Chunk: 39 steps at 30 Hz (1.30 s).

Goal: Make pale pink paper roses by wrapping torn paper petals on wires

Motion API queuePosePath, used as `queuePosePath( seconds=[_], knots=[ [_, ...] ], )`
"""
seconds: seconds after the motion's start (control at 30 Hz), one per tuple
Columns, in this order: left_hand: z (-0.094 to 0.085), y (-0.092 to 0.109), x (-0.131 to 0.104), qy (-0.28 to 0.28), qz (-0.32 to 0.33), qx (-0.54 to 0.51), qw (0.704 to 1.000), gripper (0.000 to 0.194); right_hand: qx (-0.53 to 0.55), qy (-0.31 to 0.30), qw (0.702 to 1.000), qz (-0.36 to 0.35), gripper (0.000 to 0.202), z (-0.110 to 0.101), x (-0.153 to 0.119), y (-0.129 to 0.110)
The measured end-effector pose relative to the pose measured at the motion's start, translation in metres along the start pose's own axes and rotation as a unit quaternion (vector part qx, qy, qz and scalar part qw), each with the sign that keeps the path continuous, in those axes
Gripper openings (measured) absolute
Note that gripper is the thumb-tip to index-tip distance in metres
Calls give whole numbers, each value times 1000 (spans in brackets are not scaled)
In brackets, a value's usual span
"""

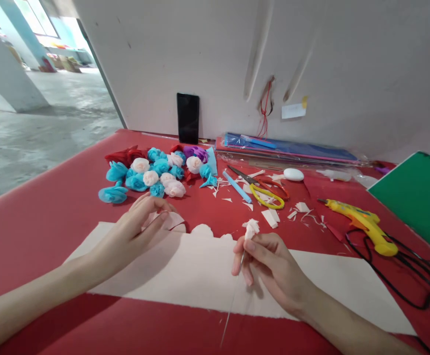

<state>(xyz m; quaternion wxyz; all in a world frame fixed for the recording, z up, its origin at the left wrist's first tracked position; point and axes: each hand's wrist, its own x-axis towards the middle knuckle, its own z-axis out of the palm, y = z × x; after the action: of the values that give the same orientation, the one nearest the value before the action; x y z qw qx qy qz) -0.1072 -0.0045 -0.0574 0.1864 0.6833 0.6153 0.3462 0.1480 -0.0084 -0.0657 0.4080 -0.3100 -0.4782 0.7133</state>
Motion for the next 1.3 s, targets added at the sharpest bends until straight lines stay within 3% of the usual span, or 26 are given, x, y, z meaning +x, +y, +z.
queuePosePath(
  seconds=[0.1, 0.17, 0.2, 0.27, 0.3, 0.33, 0.4, 0.5, 0.63, 0.83, 0.93, 1.07, 1.17, 1.3],
  knots=[
    [-4, 14, 0, -23, 22, -18, 999, 22, -54, -19, 998, -37, 20, 1, -5, -11],
    [-5, 30, 1, -39, 49, -32, 998, 22, -160, -26, 977, -137, 11, 4, -9, -22],
    [-5, 39, 1, -44, 68, -35, 996, 22, -239, -17, 947, -215, 11, 5, -11, -27],
    [-3, 58, 1, -33, 139, -37, 989, 17, -399, 22, 838, -371, 14, 9, -15, -38],
    [-2, 68, 2, -20, 180, -23, 983, 13, -457, 46, 781, -423, 14, 11, -18, -43],
    [-1, 76, 2, 8, 214, -12, 977, 10, -491, 70, 742, -450, 12, 13, -20, -47],
    [2, 91, 5, 40, 264, 11, 964, 9, -531, 105, 698, -469, 10, 15, -24, -54],
    [4, 106, 12, 66, 312, 23, 947, 14, -553, 135, 668, -478, 12, 15, -30, -56],
    [6, 118, 24, 89, 345, 20, 934, 18, -537, 154, 683, -471, 13, 16, -32, -53],
    [10, 116, 22, 30, 319, -29, 947, 17, -426, 142, 770, -454, 15, 22, -26, -52],
    [16, 111, 19, -10, 272, -109, 956, 21, -378, 130, 796, -454, 18, 23, -24, -53],
    [25, 107, 22, -59, 204, -219, 952, 35, -383, 147, 794, -449, 21, 23, -25, -57],
    [26, 109, 23, -104, 206, -260, 938, 16, -389, 169, 788, -446, 24, 23, -26, -60],
    [22, 114, 22, -46, 232, -242, 941, 16, -416, 176, 767, -456, 23, 21, -26, -60]
  ],
)
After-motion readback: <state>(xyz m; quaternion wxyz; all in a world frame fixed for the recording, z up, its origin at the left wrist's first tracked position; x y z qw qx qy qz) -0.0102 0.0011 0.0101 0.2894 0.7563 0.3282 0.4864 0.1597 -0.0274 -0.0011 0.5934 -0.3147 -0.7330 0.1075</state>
